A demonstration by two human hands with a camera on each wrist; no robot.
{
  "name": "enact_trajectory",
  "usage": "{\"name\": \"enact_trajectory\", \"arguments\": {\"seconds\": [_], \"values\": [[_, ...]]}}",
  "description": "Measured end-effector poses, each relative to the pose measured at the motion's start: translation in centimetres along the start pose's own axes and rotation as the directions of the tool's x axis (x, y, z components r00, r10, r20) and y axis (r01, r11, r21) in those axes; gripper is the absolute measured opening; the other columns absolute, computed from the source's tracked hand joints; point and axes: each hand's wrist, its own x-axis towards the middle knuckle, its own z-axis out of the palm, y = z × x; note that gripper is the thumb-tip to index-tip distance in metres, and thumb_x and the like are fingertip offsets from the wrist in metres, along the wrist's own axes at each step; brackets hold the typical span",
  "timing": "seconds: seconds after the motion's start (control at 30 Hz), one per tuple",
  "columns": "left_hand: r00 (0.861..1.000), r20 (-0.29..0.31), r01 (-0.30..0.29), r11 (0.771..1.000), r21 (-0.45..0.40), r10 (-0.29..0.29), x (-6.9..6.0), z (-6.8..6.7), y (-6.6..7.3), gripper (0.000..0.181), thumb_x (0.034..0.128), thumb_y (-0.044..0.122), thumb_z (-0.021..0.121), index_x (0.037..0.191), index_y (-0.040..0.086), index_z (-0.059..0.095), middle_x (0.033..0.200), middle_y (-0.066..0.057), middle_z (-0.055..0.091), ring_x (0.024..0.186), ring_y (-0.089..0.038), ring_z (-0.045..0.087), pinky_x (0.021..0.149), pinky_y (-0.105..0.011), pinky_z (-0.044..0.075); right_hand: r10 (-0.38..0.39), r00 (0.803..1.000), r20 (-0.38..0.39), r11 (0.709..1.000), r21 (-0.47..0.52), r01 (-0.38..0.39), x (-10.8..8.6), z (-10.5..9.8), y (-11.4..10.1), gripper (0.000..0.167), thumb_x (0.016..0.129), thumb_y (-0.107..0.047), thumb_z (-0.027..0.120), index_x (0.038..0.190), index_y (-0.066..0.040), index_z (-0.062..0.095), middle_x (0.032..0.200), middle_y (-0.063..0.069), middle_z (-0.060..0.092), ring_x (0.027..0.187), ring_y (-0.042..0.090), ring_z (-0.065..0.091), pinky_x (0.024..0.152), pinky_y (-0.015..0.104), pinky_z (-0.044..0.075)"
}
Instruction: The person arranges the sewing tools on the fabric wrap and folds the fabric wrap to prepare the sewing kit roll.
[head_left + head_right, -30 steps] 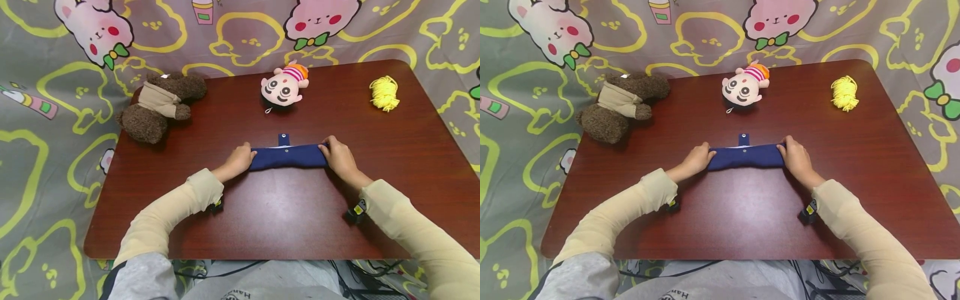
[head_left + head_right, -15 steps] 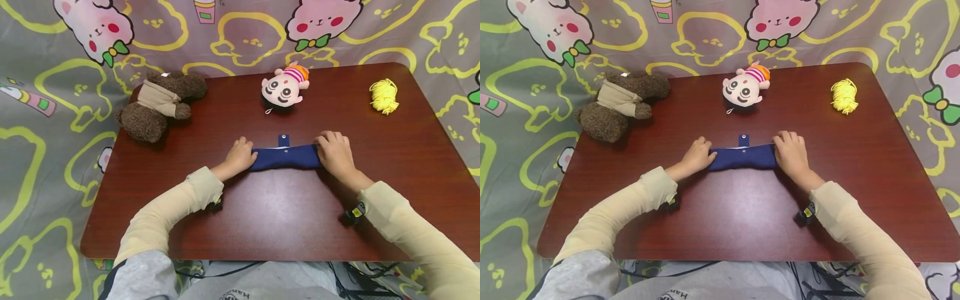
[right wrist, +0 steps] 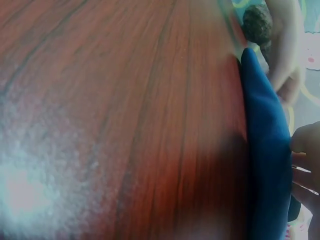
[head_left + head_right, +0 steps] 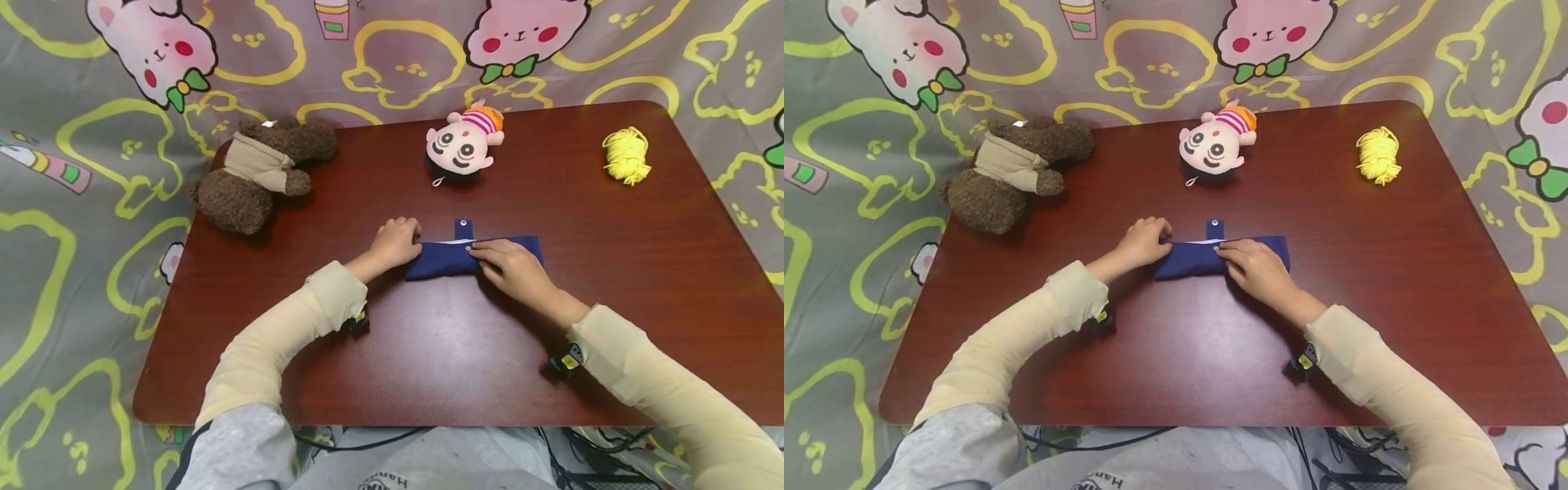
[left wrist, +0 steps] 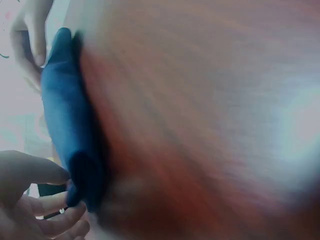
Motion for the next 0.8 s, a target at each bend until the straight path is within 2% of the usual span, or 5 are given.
{"name": "enact_trajectory", "arguments": {"seconds": [0.27,0.4,0.53,0.67,0.8], "values": [[0.988,0.05,-0.145,0.989,-0.016,0.146,3.8,0.1,2.8,0.03,0.0867,0.018,0.054,0.115,0.009,0.057,0.108,-0.008,0.057,0.101,-0.021,0.052,0.087,-0.032,0.04,0.021,0.999,-0.024,1.0,-0.001,-0.021,0.1,0.4,-0.1,0.023,0.075,-0.003,0.065,0.097,0.0,0.067,0.101,0.011,0.065,0.094,0.026,0.059,0.082,0.04,0.043],[0.987,0.066,-0.152,0.987,0.054,0.149,5.2,0.6,4.0,0.036,0.0865,0.017,0.054,0.121,0.006,0.054,0.114,-0.011,0.054,0.105,-0.024,0.051,0.089,-0.032,0.039,0.05,0.998,-0.027,0.999,0.002,-0.05,0.2,0.7,-0.1,0.023,0.075,-0.008,0.068,0.098,-0.003,0.068,0.1,0.009,0.065,0.094,0.025,0.059,0.081,0.04,0.044],[0.988,0.056,-0.148,0.984,0.098,0.143,5.5,0.6,5.0,0.029,0.0841,0.014,0.056,0.111,0.005,0.059,0.108,-0.013,0.053,0.1,-0.027,0.053,0.085,-0.034,0.042,0.069,0.997,-0.024,0.998,0.002,-0.069,0.1,0.7,-0.2,0.027,0.073,-0.011,0.071,0.098,-0.003,0.067,0.1,0.009,0.065,0.094,0.025,0.059,0.082,0.039,0.044],[0.989,0.024,-0.143,0.99,0.016,0.143,5.7,0.4,5.4,0.019,0.0813,0.01,0.06,0.099,0.005,0.056,0.101,-0.01,0.056,0.094,-0.023,0.055,0.08,-0.031,0.043,0.079,0.996,-0.035,0.997,-0.009,-0.079,0.0,0.6,-0.2,0.027,0.073,-0.011,0.072,0.098,-0.004,0.067,0.099,0.009,0.065,0.093,0.025,0.059,0.082,0.039,0.043],[0.989,0.008,-0.145,0.983,-0.111,0.147,5.4,-0.1,5.7,0.02,0.0801,0.01,0.063,0.097,0.008,0.054,0.096,-0.006,0.06,0.089,-0.019,0.055,0.077,-0.028,0.042,0.085,0.995,-0.052,0.996,-0.021,-0.086,-0.3,0.5,0.0,0.028,0.072,-0.012,0.072,0.098,-0.004,0.067,0.098,0.009,0.066,0.093,0.025,0.059,0.081,0.039,0.044]]}}
